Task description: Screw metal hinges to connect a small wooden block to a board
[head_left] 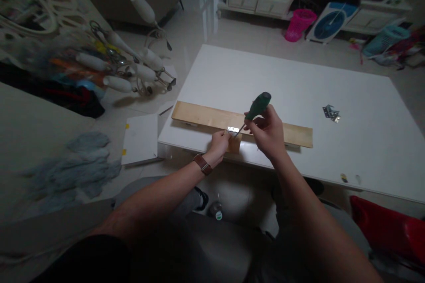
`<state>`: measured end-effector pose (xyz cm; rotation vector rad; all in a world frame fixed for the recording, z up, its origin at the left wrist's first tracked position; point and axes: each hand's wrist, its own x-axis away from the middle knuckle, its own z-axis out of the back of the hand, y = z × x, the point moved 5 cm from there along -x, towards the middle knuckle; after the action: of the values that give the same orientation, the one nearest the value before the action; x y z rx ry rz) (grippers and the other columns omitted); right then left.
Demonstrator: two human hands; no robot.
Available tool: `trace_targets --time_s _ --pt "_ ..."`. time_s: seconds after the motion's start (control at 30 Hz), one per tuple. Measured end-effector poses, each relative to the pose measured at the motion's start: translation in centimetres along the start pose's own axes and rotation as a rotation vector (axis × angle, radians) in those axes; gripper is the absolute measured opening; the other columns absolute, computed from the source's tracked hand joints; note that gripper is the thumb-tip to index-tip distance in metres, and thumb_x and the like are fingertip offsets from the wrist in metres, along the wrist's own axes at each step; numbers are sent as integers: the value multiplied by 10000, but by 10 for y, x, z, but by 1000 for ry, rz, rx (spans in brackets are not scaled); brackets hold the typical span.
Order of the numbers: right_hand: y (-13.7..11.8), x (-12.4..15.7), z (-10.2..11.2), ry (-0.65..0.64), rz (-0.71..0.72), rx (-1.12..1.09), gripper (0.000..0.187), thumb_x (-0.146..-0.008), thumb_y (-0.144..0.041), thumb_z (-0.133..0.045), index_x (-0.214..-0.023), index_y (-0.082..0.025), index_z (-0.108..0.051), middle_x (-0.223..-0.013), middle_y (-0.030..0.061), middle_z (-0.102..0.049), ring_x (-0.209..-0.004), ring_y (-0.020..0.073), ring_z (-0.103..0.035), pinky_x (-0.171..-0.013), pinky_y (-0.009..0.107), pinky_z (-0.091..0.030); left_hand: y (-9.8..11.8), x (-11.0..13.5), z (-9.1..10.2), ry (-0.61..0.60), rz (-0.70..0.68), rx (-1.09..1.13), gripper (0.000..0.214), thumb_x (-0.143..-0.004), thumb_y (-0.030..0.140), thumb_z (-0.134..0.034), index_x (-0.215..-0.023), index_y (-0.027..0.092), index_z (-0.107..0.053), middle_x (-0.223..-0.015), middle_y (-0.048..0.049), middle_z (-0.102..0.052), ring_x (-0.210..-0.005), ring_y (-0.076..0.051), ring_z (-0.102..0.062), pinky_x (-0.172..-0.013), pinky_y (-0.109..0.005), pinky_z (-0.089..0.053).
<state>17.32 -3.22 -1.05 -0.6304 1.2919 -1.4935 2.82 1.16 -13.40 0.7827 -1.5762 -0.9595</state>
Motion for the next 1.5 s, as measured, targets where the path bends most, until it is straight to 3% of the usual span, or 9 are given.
trace_targets --time_s 0.13,0.23,0.5,0.63,0.83,0.97,1.27,1.4,1.5 --pt "-5 5 0 89 121 219 282 -817 -328 -757 -1053 -248 -624 -828 5 -671 -610 167 -602 -559 345 -503 2 3 0 -6 -11 -29 160 -744 232 -669 -602 170 -629 -617 7 -555 -668 -153 -451 -646 -294 -290" --pt "-7 9 -3 110 162 283 226 -840 -345 -752 -988 -240 -617 -856 24 -698 -596 161 -587 -571 354 -496 4 4 0 -20 -21 -21 160 -735 253 -665 -604 173 -619 -621 3 -558 -668 -156 -456 -646 -294 -302" --pt "-15 10 -7 -23 137 187 378 -893 -272 -661 -1267 -259 -603 -1005 60 -782 -767 219 -721 -661 372 -571 -6 -1 -1 -54 -9 30 159 -692 320 -685 -682 162 -676 -703 -26 -642 -705 -175 -520 -678 -295 -354" --pt "-16 8 -4 -88 141 209 399 -910 -261 -634 -1308 -257 -608 -895 39 -748 -687 200 -685 -647 366 -569 -8 -4 0 -52 -20 8 159 -705 314 -676 -678 156 -679 -696 -28 -637 -707 -174 -513 -671 -295 -338" --pt "-7 6 1 89 125 295 362 -831 -379 -777 -1147 -254 -654 -774 9 -678 -614 194 -624 -592 367 -506 -5 -3 0 -36 -58 -20 170 -761 291 -650 -653 162 -674 -686 -31 -626 -720 -177 -507 -695 -305 -344" --pt "-4 7 -3 95 86 212 346 -859 -349 -737 -1175 -256 -631 -917 46 -746 -668 208 -667 -619 386 -530 -4 -3 0 -25 -40 -18 160 -769 264 -656 -645 163 -671 -696 -38 -631 -723 -181 -510 -702 -310 -347" --pt "-16 6 -4 -105 101 105 380 -878 -250 -636 -1250 -276 -564 -1144 58 -757 -695 166 -694 -589 323 -562 -5 -3 1 -38 -18 -12 146 -775 246 -608 -683 162 -684 -710 -42 -644 -714 -185 -517 -704 -317 -348" --pt "-13 6 0 1 119 226 372 -835 -310 -726 -1193 -273 -632 -914 19 -716 -660 182 -656 -587 349 -547 -3 -2 1 -34 -36 -20 157 -775 240 -633 -636 172 -660 -689 -30 -635 -724 -184 -516 -700 -308 -357" --pt "-10 6 0 81 130 263 340 -829 -328 -748 -1149 -253 -661 -897 33 -713 -703 209 -659 -643 392 -561 -3 -2 0 -15 -36 -17 158 -784 227 -640 -638 171 -662 -706 -30 -645 -751 -187 -533 -729 -307 -381"
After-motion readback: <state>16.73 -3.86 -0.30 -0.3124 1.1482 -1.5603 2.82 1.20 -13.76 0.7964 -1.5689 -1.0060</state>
